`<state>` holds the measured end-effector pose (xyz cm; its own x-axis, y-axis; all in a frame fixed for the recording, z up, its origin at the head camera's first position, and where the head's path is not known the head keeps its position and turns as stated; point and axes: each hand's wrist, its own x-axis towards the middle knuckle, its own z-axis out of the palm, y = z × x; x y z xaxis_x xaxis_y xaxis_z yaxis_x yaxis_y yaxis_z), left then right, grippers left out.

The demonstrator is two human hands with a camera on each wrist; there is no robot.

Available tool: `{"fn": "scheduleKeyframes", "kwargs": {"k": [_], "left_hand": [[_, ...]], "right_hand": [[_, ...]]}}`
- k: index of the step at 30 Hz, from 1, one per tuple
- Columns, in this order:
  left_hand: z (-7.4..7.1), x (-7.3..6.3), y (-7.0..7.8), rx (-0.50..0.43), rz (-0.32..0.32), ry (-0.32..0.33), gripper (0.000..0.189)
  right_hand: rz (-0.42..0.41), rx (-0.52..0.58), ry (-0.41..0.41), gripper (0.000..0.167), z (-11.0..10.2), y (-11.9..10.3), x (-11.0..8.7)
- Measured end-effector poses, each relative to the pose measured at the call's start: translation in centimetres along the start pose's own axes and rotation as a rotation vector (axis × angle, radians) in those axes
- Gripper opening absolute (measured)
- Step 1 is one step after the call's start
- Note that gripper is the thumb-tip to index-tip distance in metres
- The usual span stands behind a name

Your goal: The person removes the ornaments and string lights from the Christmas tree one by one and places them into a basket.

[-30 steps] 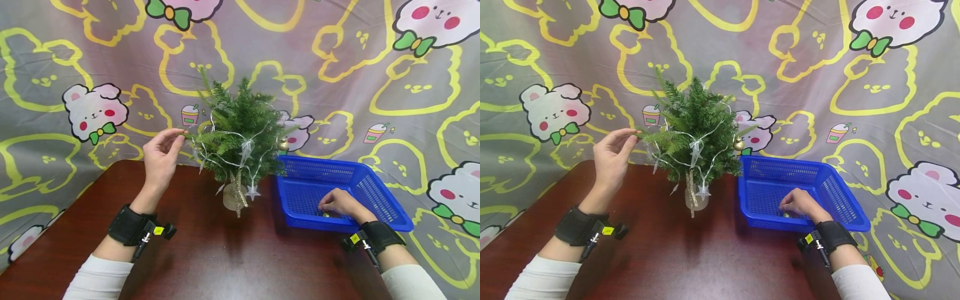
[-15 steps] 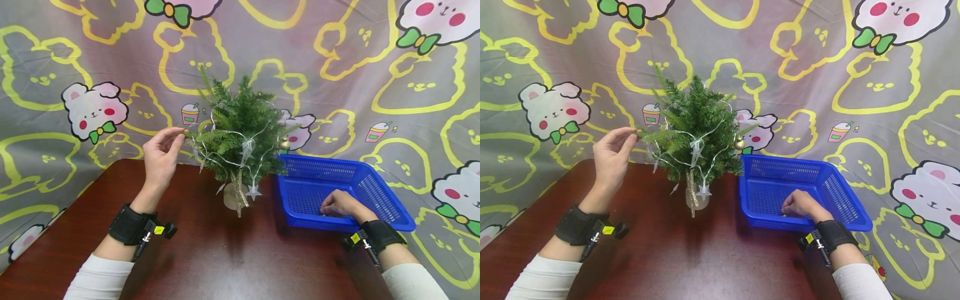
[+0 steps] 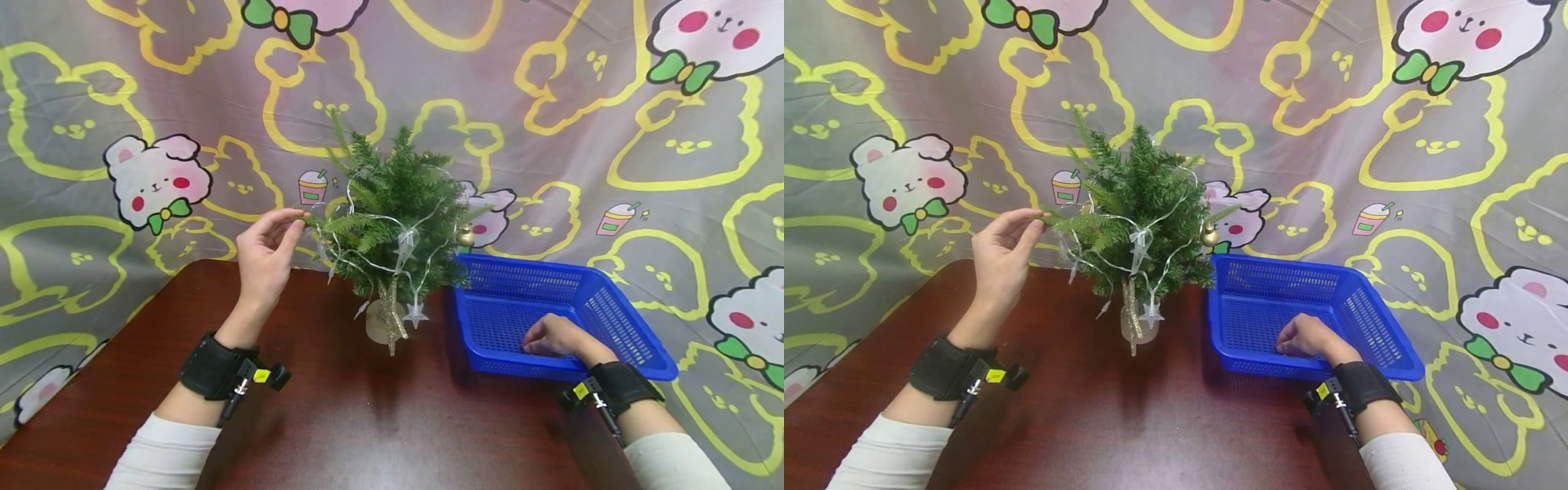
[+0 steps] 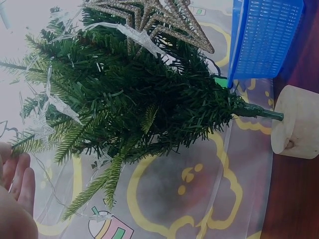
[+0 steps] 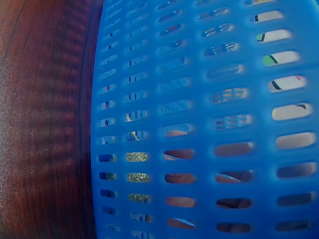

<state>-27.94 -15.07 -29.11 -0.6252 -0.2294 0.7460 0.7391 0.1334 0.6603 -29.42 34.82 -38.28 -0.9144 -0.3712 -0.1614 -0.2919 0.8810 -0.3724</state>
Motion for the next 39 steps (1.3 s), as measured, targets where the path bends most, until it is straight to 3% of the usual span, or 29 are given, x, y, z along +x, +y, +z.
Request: {"fn": "scheduleKeyframes", "kwargs": {"k": [7, 12, 19, 28, 39], "left_hand": [[-0.1, 0.1, -0.2, -0.001, 0.001, 0.002, 0.021], [-0.2, 0.1, -0.3, -0.003, 0.002, 0.001, 0.021], [-0.1, 0.0, -0.1, -0.013, 0.009, 0.0, 0.021], [-0.4, 0.0, -0.1, 0.002, 0.015, -0.012, 0.021], [-0.2, 0.1, 0.1, 0.011, 0.005, -0.012, 0.021]], "right_hand": [[-0.024, 0.013, -0.003, 0.009, -0.3, -0.2, -0.1], [0.04, 0.111, -0.013, 0.012, -0.8, -0.5, -0.3], [0.061, 0.091, 0.018, 0.015, -1.7, -1.5, -0.8], [-0.031, -0.007, 0.193, 0.013, -3.3, -4.1, -1.0], [-0.137, 0.111, 0.376, 0.017, -5.8, -9.2, -1.6]]}}
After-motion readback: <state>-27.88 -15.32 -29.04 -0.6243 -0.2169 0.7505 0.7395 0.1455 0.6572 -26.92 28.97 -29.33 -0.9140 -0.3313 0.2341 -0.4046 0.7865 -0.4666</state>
